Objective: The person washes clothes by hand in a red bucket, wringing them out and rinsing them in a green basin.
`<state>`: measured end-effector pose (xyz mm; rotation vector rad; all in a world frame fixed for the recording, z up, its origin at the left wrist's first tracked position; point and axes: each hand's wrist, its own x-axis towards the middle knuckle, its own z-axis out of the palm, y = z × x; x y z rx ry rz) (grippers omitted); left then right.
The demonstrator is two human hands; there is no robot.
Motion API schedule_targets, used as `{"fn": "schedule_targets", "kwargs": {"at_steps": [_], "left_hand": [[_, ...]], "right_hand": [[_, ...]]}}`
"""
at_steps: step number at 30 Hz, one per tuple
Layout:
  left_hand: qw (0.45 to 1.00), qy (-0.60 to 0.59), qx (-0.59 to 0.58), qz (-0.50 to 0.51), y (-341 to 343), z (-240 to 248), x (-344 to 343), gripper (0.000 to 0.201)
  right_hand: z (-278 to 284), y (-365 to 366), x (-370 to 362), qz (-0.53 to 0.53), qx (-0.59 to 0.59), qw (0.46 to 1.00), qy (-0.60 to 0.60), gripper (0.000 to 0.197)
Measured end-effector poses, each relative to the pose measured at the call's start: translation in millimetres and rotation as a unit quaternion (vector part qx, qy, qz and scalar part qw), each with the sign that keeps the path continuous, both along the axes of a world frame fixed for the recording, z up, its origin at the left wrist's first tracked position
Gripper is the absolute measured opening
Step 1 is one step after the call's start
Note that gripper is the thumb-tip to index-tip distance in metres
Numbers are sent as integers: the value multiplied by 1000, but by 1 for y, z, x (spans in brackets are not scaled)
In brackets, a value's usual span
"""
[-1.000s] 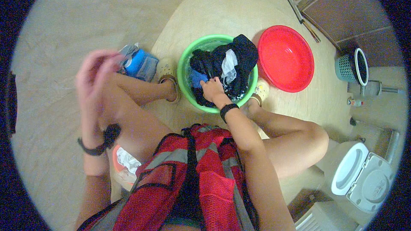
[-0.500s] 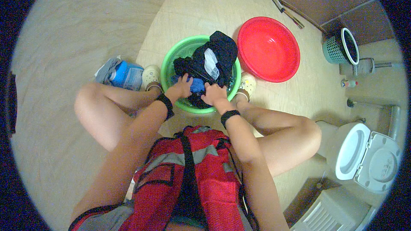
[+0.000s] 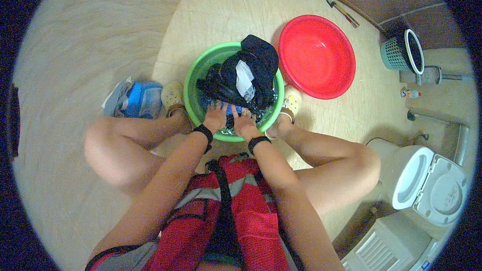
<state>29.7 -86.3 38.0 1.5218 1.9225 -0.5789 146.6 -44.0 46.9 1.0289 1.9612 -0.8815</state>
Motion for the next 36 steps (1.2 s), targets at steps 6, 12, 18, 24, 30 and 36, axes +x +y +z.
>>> {"fn": "schedule_targets", "kwargs": {"at_steps": [6,12,18,24,30,36], "left_hand": [[996,-56,-42,46,12,-24,-4,32],[994,-78,-3,76,23,-26,-19,25],[995,-83,32,44,19,23,-18,18],[982,-69,172,22,13,58,-22,6],[931,-108,348,-18,13,79,-14,6],[981,-73,180,-23,13,57,-12,8]], "right_hand": [[-16,0,-3,37,42,998,30,77],[6,9,-15,16,5,999,38,75],[50,61,-6,-35,95,983,152,30],[93,111,-18,-120,382,877,267,57],[63,127,1,-98,239,942,216,105],[46,100,0,-13,170,964,204,102]]}}
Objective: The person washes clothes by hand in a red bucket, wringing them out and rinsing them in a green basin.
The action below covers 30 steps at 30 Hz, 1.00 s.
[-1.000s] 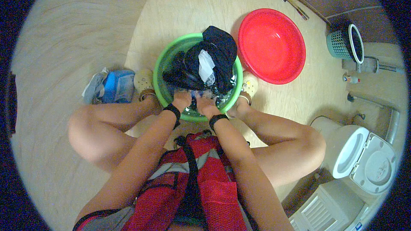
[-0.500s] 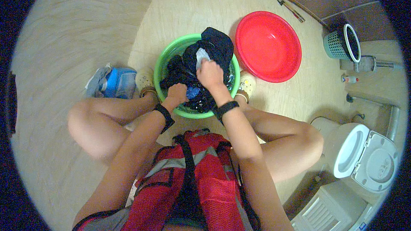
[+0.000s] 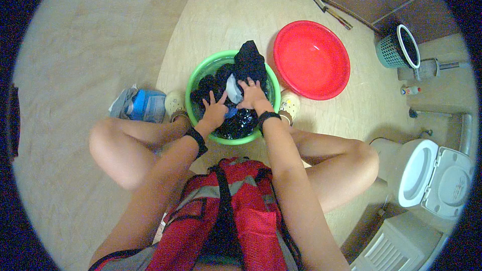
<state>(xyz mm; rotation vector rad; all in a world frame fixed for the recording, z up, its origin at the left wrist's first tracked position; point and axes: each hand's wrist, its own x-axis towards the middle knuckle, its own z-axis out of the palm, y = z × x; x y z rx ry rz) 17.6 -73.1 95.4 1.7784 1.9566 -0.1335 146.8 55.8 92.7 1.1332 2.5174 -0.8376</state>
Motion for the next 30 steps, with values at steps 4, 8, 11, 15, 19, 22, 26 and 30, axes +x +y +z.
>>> {"fn": "schedule_targets", "kwargs": {"at_steps": [4,8,11,15,19,22,26,30], "left_hand": [[999,14,-31,-22,1,-13,-4,6],[998,13,-38,-46,-3,-21,-3,5],[999,15,-8,-43,-5,-33,-8,5],[998,2,-28,-56,7,-36,0,5],[999,-4,-7,-39,8,-57,-3,6],[995,-10,-90,-52,14,-50,-6,8],[994,14,-65,-85,12,-53,-7,17],[994,34,-74,-75,13,-54,-7,19]], "right_hand": [[-4,-8,0,-5,-51,999,-6,106],[-16,-1,1,13,-61,998,-30,112],[-27,1,-6,24,-67,997,-38,108],[-52,10,-1,13,-80,994,-77,111],[-52,19,-9,9,-133,987,-91,116],[-12,20,-24,22,-53,990,-128,83],[24,46,-29,-75,214,950,216,30],[26,81,-37,-140,245,947,151,64]]}}
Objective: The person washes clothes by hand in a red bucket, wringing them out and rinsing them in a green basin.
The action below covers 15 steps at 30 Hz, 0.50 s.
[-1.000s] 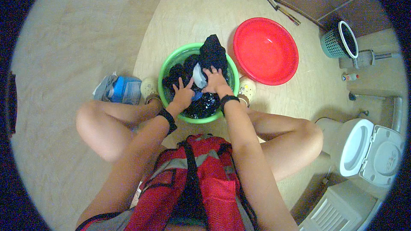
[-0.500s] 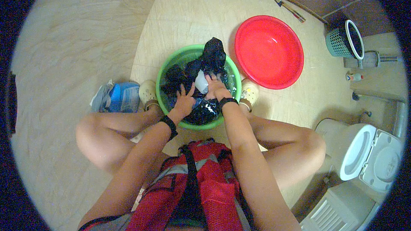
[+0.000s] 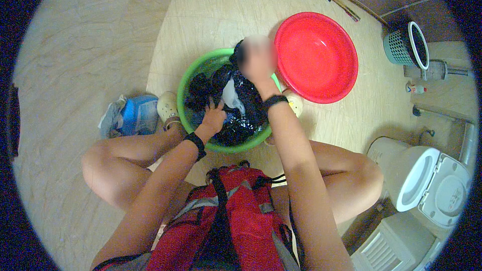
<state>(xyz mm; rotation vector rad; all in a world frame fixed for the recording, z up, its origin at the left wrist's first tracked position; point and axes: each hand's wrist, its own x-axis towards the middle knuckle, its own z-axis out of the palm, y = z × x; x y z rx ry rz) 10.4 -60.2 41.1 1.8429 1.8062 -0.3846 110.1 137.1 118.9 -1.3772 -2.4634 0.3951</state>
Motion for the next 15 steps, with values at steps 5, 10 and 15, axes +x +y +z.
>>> {"fn": "schedule_targets", "kwargs": {"at_steps": [5,10,15], "left_hand": [[999,5,-52,9,8,17,8,16],[998,-7,-39,58,-1,7,-3,16],[998,13,-58,28,4,13,2,21]], "right_hand": [[-38,11,18,31,-19,999,30,50],[-33,-35,18,166,2,985,52,22],[-33,-68,35,195,-200,960,-2,56]]}}
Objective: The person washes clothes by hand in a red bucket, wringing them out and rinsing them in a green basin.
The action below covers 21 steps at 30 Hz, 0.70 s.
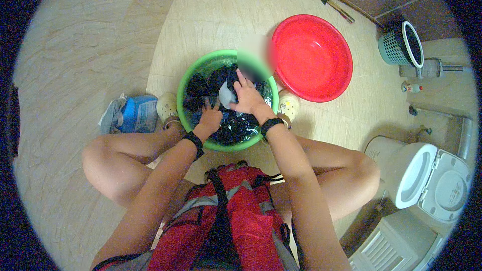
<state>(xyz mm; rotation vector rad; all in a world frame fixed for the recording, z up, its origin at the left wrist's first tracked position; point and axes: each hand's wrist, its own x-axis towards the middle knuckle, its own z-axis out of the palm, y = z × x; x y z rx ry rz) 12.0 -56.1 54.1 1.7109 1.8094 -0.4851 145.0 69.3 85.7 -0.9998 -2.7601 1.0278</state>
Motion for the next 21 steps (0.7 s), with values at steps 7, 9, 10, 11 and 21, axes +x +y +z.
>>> {"fn": "schedule_targets", "kwargs": {"at_steps": [7,9,10,11,21], "left_hand": [[1000,-8,-4,0,9,9,4,13],[1000,-15,4,2,6,-1,-2,13],[1000,-20,8,3,5,-7,-4,13],[1000,-26,11,4,6,-9,-6,13],[996,0,94,-3,-8,-4,-19,14]], "right_hand": [[-35,11,-6,59,5,987,-147,75],[-45,20,-18,59,-13,985,-160,73],[-49,22,-23,59,-28,982,-176,71],[-54,21,-26,73,37,979,-189,69],[-43,4,-36,27,52,974,-218,60]]}}
